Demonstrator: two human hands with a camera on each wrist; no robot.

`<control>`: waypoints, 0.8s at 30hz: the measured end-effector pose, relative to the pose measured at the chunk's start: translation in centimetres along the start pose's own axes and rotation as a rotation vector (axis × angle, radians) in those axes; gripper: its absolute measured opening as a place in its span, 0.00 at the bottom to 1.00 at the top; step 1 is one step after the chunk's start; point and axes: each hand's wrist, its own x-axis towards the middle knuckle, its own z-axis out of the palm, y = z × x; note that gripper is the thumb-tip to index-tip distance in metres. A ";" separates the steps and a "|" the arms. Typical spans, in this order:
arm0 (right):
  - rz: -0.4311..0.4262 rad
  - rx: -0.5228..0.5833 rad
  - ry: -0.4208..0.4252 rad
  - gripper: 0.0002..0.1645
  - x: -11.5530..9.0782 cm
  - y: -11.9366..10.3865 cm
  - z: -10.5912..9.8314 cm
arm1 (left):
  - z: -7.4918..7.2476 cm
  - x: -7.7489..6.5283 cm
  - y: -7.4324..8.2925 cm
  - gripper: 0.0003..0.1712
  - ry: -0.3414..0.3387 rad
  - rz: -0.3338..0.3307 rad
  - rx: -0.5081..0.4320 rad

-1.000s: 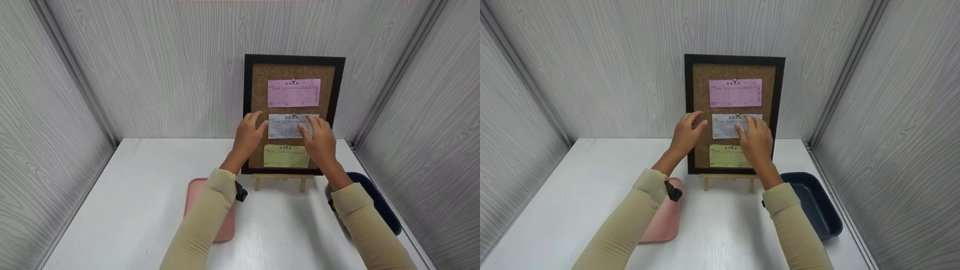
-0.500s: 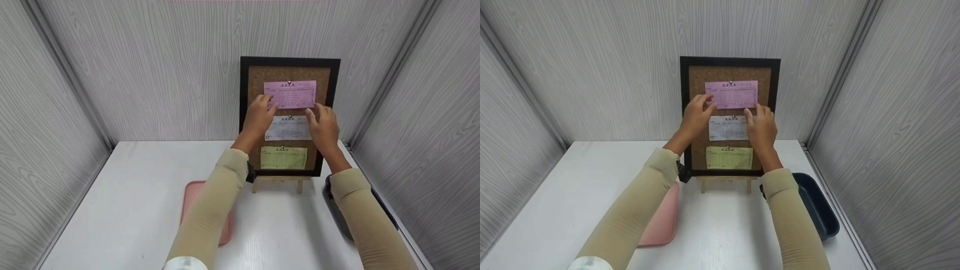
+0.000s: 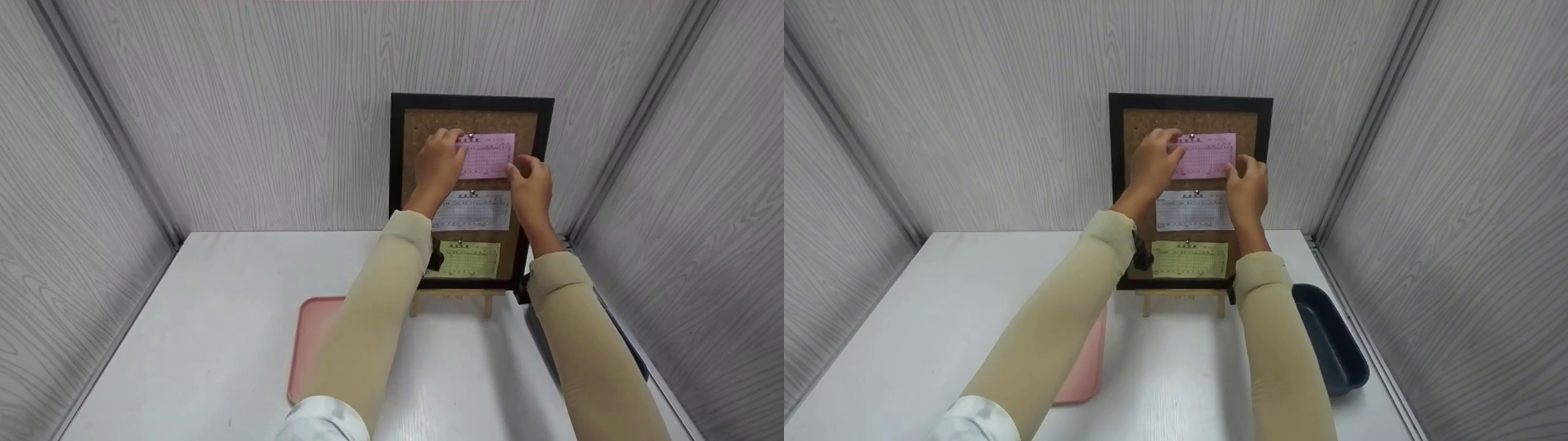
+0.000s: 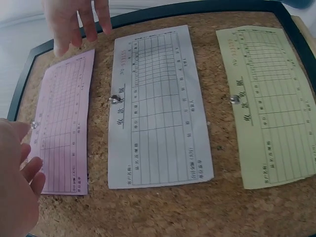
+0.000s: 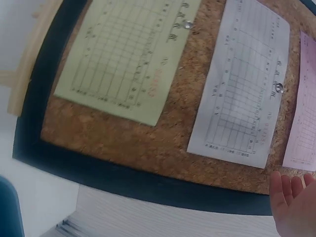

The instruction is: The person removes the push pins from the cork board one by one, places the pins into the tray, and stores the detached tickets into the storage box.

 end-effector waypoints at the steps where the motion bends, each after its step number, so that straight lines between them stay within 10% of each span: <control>1: 0.013 0.010 0.004 0.22 0.1 -0.1 0.0 | 0.1 0.2 0.2 0.17 0.002 -0.002 0.012; 24: 0.173 -0.011 0.047 0.19 0.2 -0.2 0.6 | 2.1 1.3 2.5 0.16 -0.001 -0.016 0.288</control>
